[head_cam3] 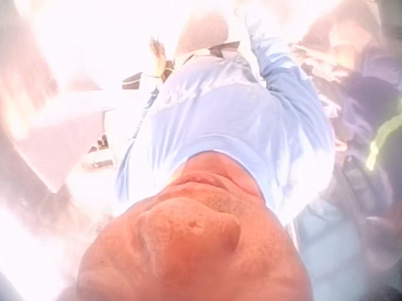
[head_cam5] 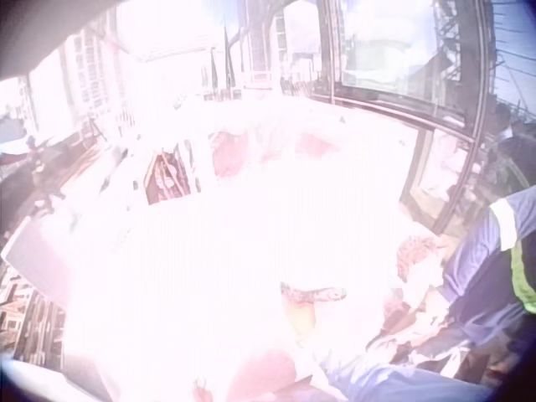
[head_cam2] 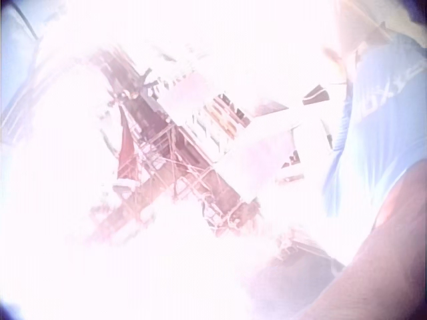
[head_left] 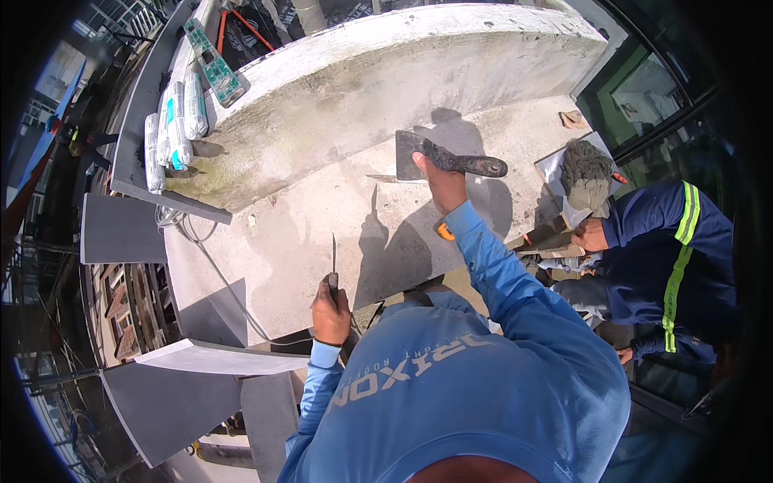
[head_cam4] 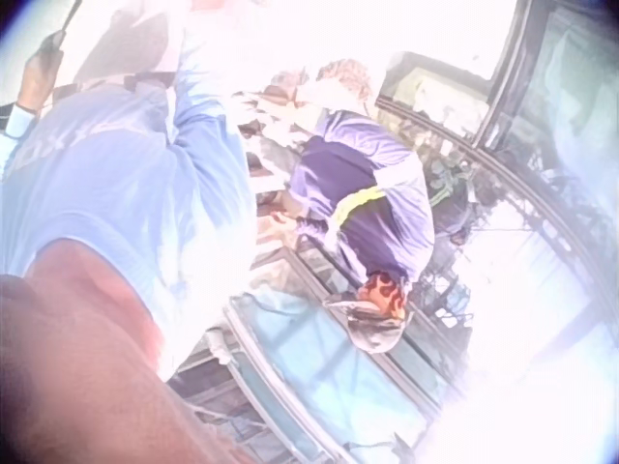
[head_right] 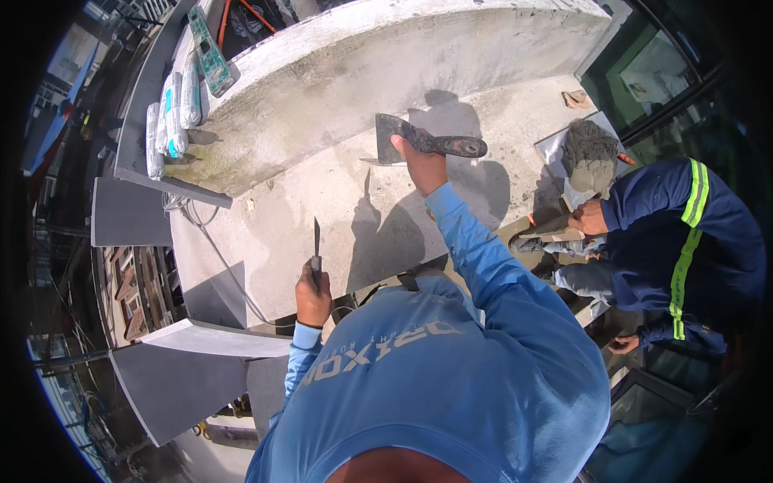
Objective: The person measures and marks a stone tile with a tape measure and marker, then applies mortar to the surface with a trowel and places the tile on the prepared area. Another worker is visible nearby.
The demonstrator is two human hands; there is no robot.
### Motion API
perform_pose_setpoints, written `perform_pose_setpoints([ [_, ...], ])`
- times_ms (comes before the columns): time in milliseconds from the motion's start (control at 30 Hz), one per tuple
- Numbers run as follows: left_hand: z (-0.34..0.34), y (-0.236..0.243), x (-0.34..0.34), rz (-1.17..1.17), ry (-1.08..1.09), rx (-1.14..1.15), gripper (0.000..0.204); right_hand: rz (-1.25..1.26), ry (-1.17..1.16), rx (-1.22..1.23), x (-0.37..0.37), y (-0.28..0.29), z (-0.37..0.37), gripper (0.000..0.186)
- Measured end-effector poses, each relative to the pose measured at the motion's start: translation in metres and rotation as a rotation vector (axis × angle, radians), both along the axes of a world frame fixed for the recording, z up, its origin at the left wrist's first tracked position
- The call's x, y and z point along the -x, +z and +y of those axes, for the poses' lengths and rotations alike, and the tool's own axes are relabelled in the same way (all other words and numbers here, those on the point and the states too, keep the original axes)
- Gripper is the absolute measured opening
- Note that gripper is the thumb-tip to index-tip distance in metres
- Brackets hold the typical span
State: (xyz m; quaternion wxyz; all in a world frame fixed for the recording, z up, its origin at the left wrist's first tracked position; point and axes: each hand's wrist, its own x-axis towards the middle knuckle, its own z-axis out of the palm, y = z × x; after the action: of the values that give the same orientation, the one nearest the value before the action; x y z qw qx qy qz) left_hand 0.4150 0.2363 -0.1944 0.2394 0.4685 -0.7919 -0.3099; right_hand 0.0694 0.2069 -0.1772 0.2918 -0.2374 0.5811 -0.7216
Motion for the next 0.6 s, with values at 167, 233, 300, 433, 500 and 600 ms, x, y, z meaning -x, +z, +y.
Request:
perform_pose_setpoints([
  [167,0.017,-0.003,0.008,0.006,0.035,-0.172,0.039,-0.531,-0.210,0.514,0.128,0.046,-0.093,0.059],
  [233,0.026,0.000,0.010,0.017,0.079,-0.183,0.038,-0.611,-0.339,0.538,0.153,0.072,-0.140,0.067],
  [300,0.030,0.002,0.017,0.010,0.121,-0.226,0.038,-0.602,-0.450,0.508,0.167,0.083,-0.174,0.071],
  [433,0.033,-0.004,0.026,0.020,0.179,-0.222,0.037,-0.464,-0.358,0.353,0.146,0.051,-0.201,0.052],
  [500,0.027,-0.006,0.036,0.032,0.197,-0.203,0.037,-0.347,-0.218,0.230,0.130,0.026,-0.187,0.048],
  [600,0.033,-0.015,0.040,0.066,0.228,-0.200,0.037,-0.272,0.083,-0.046,0.117,-0.024,-0.148,0.047],
])
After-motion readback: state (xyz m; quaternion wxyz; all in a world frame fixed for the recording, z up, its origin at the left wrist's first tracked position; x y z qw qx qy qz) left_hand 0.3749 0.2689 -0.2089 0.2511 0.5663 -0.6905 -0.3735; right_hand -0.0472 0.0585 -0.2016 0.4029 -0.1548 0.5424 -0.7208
